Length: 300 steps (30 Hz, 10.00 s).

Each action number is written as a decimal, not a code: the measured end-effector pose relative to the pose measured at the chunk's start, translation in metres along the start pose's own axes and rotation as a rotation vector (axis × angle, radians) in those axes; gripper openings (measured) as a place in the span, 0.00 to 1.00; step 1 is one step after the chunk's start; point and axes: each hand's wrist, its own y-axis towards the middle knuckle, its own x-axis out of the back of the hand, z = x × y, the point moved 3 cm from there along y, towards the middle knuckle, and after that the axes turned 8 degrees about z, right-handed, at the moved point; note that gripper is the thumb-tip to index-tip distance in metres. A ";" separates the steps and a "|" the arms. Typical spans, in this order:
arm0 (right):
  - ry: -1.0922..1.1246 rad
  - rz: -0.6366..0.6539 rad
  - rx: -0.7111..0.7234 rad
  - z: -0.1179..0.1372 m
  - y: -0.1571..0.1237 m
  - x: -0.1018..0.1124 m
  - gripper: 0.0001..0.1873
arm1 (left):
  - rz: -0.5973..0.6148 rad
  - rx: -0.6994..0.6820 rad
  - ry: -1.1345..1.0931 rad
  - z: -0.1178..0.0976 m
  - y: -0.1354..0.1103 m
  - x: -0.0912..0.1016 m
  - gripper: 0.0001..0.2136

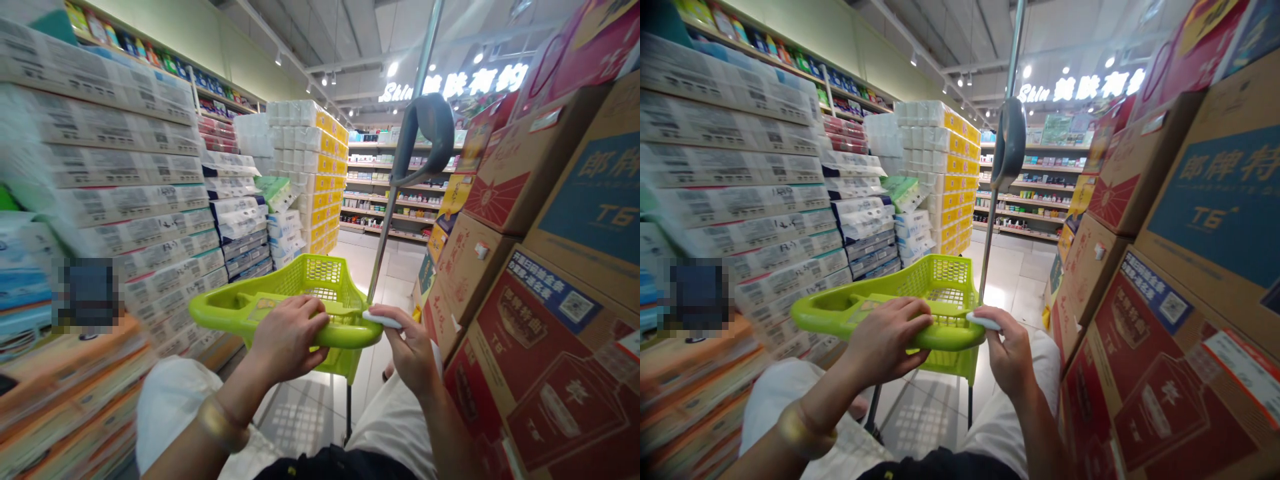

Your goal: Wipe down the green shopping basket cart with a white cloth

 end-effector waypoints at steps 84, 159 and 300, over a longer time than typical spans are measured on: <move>0.252 -0.273 0.180 0.063 0.072 -0.018 0.16 | -0.425 0.038 -1.294 -0.028 0.037 0.054 0.27; 1.012 0.506 -0.242 0.093 0.131 -0.117 0.11 | -0.555 0.167 -1.359 0.029 -0.038 0.077 0.33; -0.157 0.227 0.221 0.028 0.000 -0.168 0.20 | -0.005 0.777 -0.335 0.070 -0.066 0.019 0.13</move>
